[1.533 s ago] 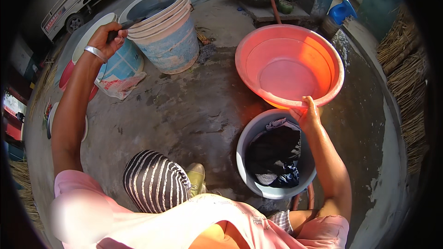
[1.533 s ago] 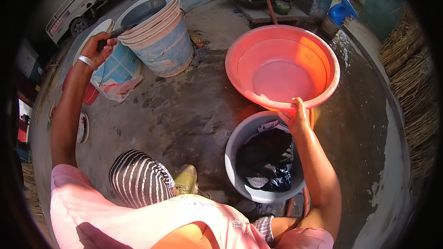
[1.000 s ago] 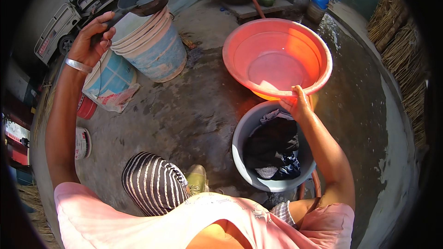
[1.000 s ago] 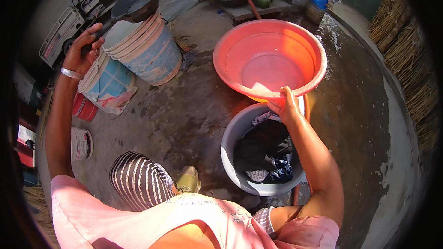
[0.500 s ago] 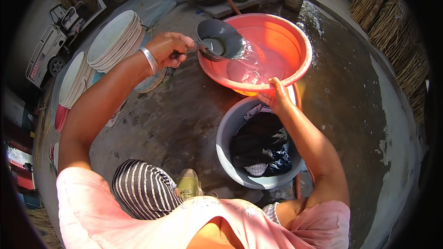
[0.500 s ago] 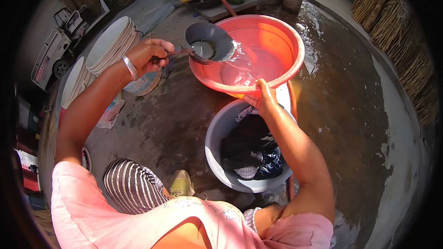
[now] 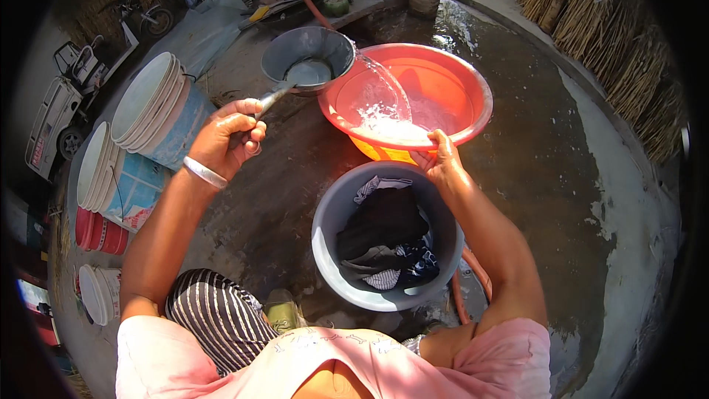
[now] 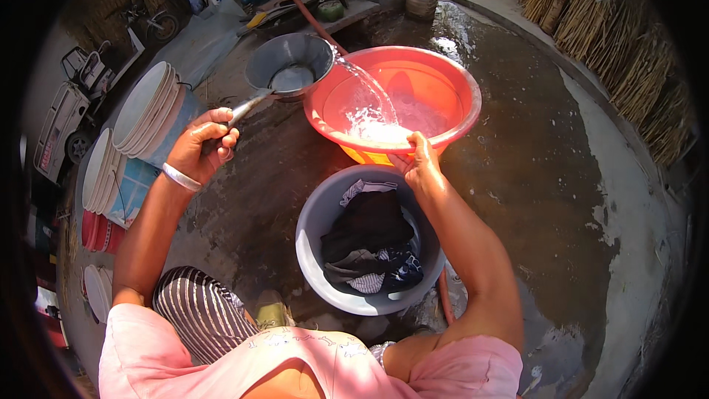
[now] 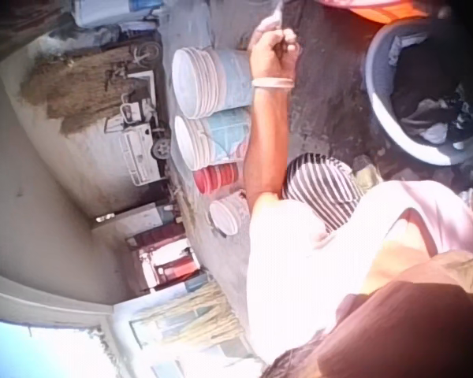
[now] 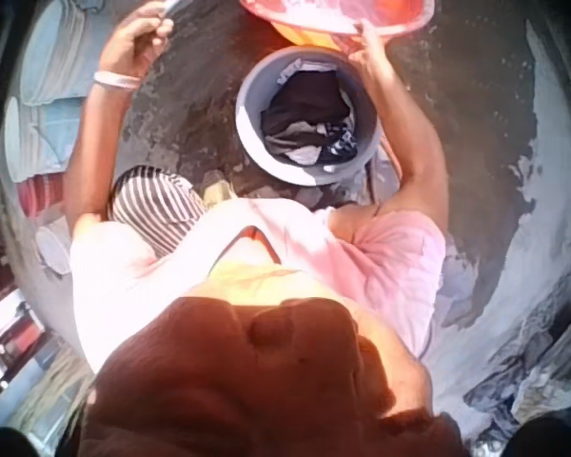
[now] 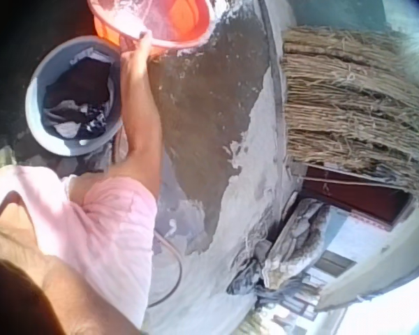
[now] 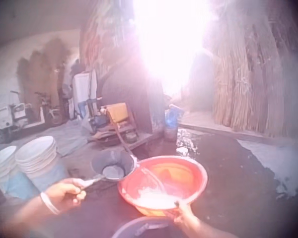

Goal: The person hand-washes several garments in a pink basin filled with soapy water, scrubbing and rinsing each item before transferring them to a blue bucket. The person then pours out the soapy water and prepares to add fresh water using a ladle.

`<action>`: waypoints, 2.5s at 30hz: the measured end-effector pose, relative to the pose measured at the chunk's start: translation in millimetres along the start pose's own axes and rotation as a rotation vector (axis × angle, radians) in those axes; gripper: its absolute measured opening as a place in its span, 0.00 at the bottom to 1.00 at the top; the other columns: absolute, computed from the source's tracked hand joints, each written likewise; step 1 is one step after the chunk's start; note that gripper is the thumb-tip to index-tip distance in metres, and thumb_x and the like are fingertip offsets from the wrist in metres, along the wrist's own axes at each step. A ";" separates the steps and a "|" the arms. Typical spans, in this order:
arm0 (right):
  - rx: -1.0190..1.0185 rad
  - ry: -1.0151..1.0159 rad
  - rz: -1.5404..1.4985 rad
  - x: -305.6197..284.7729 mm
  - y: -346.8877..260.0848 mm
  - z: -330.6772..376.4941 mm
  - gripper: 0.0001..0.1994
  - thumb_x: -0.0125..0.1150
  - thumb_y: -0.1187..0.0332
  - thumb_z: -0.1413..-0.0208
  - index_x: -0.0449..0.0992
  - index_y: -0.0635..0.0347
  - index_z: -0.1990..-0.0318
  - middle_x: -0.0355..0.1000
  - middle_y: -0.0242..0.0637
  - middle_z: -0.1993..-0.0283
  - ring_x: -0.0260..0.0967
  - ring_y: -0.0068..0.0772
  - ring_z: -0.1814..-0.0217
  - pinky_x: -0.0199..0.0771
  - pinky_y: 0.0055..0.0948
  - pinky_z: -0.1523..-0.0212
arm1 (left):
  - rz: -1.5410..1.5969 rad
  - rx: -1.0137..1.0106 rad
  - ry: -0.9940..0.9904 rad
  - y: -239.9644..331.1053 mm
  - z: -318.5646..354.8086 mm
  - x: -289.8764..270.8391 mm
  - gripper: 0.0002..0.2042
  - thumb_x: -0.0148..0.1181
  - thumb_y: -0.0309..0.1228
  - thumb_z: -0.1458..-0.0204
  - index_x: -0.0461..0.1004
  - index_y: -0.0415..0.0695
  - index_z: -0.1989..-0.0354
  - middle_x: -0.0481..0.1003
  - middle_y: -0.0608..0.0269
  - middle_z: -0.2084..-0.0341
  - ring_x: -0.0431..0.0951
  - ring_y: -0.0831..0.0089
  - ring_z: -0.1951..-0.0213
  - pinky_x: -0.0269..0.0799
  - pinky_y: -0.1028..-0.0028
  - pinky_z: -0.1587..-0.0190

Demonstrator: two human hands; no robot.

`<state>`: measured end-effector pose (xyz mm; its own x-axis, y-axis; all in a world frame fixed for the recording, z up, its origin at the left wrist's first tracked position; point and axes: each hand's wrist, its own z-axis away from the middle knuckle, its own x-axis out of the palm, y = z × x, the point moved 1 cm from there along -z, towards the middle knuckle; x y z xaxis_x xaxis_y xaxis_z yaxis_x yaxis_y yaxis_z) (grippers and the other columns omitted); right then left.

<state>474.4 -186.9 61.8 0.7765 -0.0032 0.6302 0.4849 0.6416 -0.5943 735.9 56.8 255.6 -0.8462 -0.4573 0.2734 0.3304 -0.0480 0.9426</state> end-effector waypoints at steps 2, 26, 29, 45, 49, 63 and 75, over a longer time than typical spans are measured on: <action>-0.002 0.053 -0.064 -13.2 -25.1 17.5 0.13 0.57 0.69 0.52 0.65 0.64 0.60 0.72 0.48 0.60 0.76 0.45 0.61 0.81 0.43 0.56 | 0.103 -0.014 -0.069 -3.4 24.9 5.5 0.08 0.52 0.20 0.48 0.71 0.41 0.59 0.73 0.53 0.71 0.74 0.76 0.74 0.73 0.79 0.74; -0.341 0.317 -0.459 -278.8 -118.6 191.7 0.18 0.61 0.71 0.52 0.69 0.73 0.55 0.75 0.52 0.60 0.75 0.59 0.60 0.85 0.33 0.67 | 0.170 -0.152 0.029 -50.7 57.5 54.3 0.05 0.50 0.23 0.46 0.70 0.43 0.63 0.74 0.56 0.74 0.73 0.75 0.76 0.70 0.75 0.74; -0.444 0.539 -0.262 -329.2 -135.2 240.6 0.13 0.62 0.70 0.54 0.71 0.65 0.61 0.76 0.44 0.63 0.78 0.46 0.67 0.85 0.35 0.68 | 0.189 -0.195 0.009 -61.5 42.7 57.6 0.05 0.50 0.23 0.47 0.71 0.43 0.64 0.74 0.56 0.74 0.73 0.75 0.76 0.70 0.76 0.75; -0.860 0.929 0.366 -396.3 -410.5 117.2 0.22 0.60 0.62 0.53 0.67 0.67 0.54 0.69 0.48 0.58 0.71 0.48 0.60 0.78 0.44 0.62 | 0.132 -0.235 0.141 -49.3 74.4 69.5 0.03 0.54 0.24 0.49 0.69 0.43 0.66 0.75 0.48 0.70 0.75 0.71 0.79 0.73 0.74 0.78; -0.947 1.327 1.149 -341.9 -447.2 23.7 0.36 0.58 0.59 0.52 0.51 0.74 0.41 0.69 0.62 0.54 0.72 0.57 0.55 0.72 0.49 0.53 | 0.115 -0.231 0.181 -51.7 86.9 76.0 0.03 0.53 0.23 0.48 0.69 0.41 0.65 0.75 0.50 0.69 0.75 0.70 0.76 0.74 0.72 0.75; -1.030 1.320 1.837 -256.1 -348.7 -14.0 0.36 0.55 0.59 0.50 0.50 0.56 0.33 0.56 0.53 0.35 0.75 0.58 0.61 0.77 0.48 0.62 | 0.135 -0.164 0.148 -54.9 107.5 92.6 0.03 0.55 0.24 0.48 0.69 0.41 0.66 0.75 0.48 0.68 0.76 0.69 0.75 0.75 0.71 0.74; -0.963 1.202 1.441 -260.2 -307.5 63.7 0.30 0.52 0.58 0.53 0.58 0.67 0.44 0.71 0.63 0.55 0.70 0.65 0.54 0.68 0.53 0.53 | 0.124 -0.189 0.001 -40.0 134.9 84.2 0.05 0.53 0.24 0.49 0.69 0.40 0.65 0.75 0.47 0.68 0.76 0.71 0.76 0.75 0.73 0.73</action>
<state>97.6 -334.6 112.5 0.3272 -0.6126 -0.7195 -0.8509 0.1402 -0.5063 595.0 140.0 266.8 -0.7940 -0.4711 0.3842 0.5042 -0.1573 0.8492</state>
